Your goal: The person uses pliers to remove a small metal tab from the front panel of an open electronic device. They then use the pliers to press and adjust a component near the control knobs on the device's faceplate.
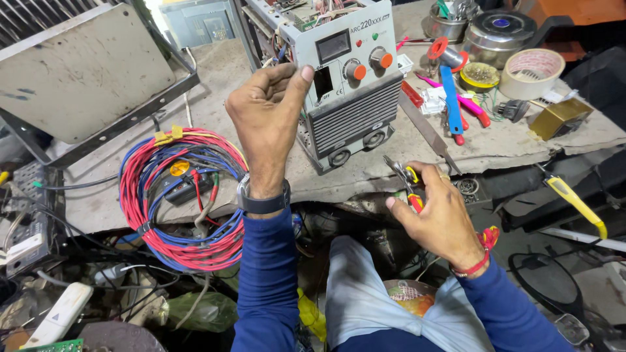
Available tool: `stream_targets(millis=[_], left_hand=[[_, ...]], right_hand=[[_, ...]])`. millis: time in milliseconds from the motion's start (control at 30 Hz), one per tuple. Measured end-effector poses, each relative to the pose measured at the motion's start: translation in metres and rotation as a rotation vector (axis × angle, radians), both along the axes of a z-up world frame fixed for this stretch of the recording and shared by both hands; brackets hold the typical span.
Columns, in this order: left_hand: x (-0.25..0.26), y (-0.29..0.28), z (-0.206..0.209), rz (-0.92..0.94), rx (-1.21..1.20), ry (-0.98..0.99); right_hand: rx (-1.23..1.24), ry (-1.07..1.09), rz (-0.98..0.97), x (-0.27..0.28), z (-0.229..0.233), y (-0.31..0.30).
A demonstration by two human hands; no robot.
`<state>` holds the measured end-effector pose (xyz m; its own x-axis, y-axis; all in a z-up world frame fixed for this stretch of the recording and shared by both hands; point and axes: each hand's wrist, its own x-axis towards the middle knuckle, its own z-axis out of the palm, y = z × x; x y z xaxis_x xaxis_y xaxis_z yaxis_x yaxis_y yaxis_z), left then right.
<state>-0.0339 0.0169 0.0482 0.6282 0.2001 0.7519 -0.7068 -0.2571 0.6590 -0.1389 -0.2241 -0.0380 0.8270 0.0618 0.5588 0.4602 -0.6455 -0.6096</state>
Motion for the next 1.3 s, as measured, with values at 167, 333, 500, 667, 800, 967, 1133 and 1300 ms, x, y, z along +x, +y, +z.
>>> stream_targets(millis=[167, 333, 500, 667, 800, 967, 1133, 1300], left_hand=[[-0.009, -0.006, 0.011, 0.166, 0.095, 0.034], [-0.004, -0.015, -0.002, 0.228, 0.092, -0.044], [0.004, -0.003, -0.016, 0.081, -0.039, 0.008], [-0.004, -0.001, -0.021, 0.048, -0.14, 0.0], [-0.004, -0.009, -0.012, -0.012, -0.005, 0.021], [-0.002, -0.015, -0.001, 0.046, 0.088, 0.03], [0.0, -0.009, -0.001, 0.118, 0.133, -0.037], [0.011, -0.004, -0.008, 0.113, 0.017, 0.113]], right_hand=[[0.057, 0.117, 0.007, 0.006, -0.021, -0.005], [0.07, 0.147, 0.07, 0.01, -0.035, -0.008], [0.102, 0.196, 0.105, 0.012, -0.048, -0.015], [0.263, 0.421, 0.09, 0.017, -0.061, -0.019], [0.335, 0.404, 0.155, 0.021, -0.062, -0.019], [0.244, 0.297, 0.216, 0.021, -0.058, -0.021], [0.195, 0.311, 0.19, 0.019, -0.054, -0.026], [0.176, 0.309, 0.188, 0.018, -0.051, -0.029]])
